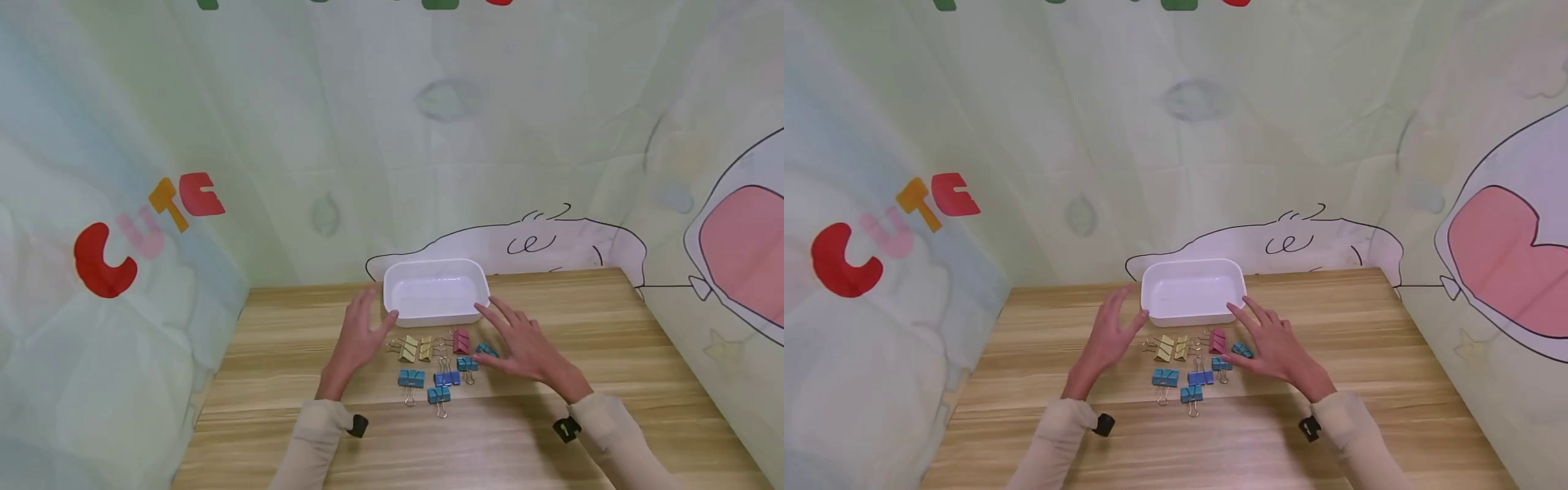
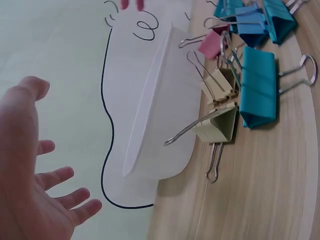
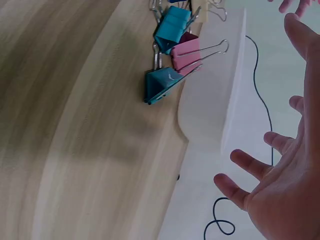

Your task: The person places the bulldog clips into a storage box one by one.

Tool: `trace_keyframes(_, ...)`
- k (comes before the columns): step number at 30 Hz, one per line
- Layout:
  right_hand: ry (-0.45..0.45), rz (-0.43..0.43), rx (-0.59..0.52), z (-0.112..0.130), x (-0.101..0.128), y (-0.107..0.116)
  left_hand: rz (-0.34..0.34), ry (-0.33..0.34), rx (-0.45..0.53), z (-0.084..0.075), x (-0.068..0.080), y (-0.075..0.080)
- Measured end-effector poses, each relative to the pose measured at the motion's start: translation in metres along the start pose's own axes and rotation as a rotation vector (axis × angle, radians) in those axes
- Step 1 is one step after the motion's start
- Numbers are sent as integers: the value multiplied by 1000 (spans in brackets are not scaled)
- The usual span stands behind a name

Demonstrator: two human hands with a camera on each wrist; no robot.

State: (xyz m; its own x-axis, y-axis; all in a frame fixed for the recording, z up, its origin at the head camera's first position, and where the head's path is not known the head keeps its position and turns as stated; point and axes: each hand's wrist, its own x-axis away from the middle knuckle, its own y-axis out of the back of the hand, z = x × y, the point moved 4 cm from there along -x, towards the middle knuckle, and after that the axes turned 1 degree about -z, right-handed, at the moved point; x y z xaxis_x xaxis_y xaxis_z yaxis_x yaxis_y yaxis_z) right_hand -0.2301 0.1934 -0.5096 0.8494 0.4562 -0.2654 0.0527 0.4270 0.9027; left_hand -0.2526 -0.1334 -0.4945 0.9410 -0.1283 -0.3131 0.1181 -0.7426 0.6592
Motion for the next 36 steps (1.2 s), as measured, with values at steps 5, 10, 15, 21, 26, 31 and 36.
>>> trace_keyframes(5,-10,8,-31,-7,6,-5,-89,88,274,12,-4,-3)
trace_keyframes(10,-42,31,-61,-11,14,-11,-150,232,496,23,-5,-9)
trace_keyframes(15,-37,18,-81,-15,22,-21,-174,386,637,35,-6,-20)
trace_keyframes(21,-38,8,-101,-21,28,-31,-194,462,757,51,-8,-33)
trace_keyframes(26,-42,-6,-104,-24,31,-38,-186,512,813,57,-9,-43)
trace_keyframes(31,-44,-16,-84,-27,31,-45,-196,524,828,58,-10,-48)
trace_keyframes(36,-74,-25,-80,-29,30,-50,-197,525,842,59,-15,-52)
